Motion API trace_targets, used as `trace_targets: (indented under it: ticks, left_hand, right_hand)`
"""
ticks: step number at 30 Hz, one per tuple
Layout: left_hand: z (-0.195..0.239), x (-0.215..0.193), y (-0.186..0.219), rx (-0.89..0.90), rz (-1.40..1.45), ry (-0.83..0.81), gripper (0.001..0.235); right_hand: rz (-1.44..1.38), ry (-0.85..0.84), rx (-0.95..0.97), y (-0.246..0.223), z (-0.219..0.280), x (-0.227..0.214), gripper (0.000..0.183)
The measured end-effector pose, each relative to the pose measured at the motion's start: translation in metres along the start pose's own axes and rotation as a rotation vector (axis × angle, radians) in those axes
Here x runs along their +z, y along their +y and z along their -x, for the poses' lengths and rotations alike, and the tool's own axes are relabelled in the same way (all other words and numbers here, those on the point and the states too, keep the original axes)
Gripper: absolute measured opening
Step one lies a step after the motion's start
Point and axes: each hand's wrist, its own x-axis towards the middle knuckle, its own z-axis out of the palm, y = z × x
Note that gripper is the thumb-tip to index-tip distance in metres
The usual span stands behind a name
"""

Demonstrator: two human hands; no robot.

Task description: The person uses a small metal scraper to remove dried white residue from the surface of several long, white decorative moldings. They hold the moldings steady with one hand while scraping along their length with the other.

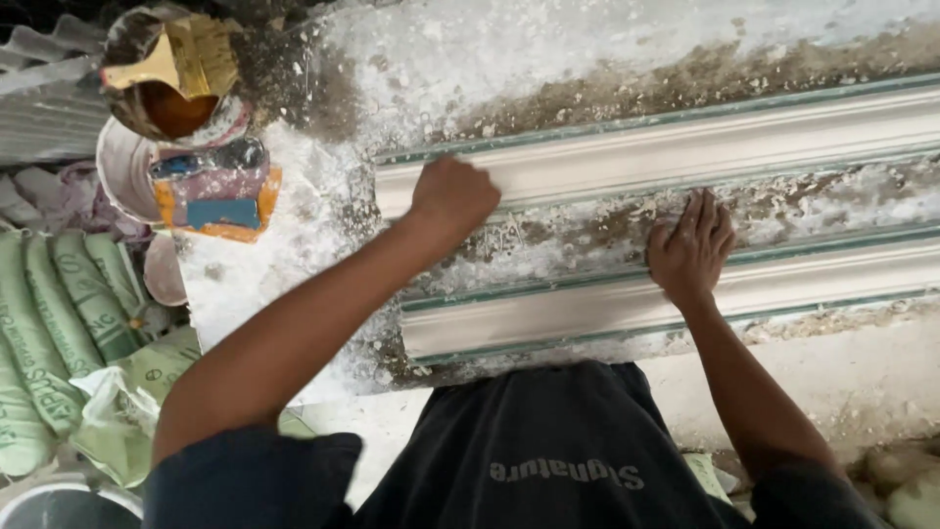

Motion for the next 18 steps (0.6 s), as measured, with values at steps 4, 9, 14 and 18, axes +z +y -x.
trace_targets:
  ticks: [4,9,14,18]
  left_hand:
    - [0.026,-0.014,-0.057,0.07,0.119,-0.122,0.016]
    - [0.11,0.042,-0.108,-0.124,0.503,-0.096,0.039]
    - [0.091,0.052,-0.079,-0.109,0.535,0.142,0.035]
    - [0.083,0.036,-0.071,-0.047,0.508,0.163,0.034]
  right_hand:
    - [-0.018,0.034,-0.003,0.012,0.004,-0.007,0.068]
    - [-0.169,-0.011,-0.038,0.029,-0.001,-0.017,0.062]
    - [-0.045,0.057,-0.113,0.031,-0.003,-0.006,0.062]
    - [-0.042,0.043,-0.121,0.036,-0.003,-0.007,0.066]
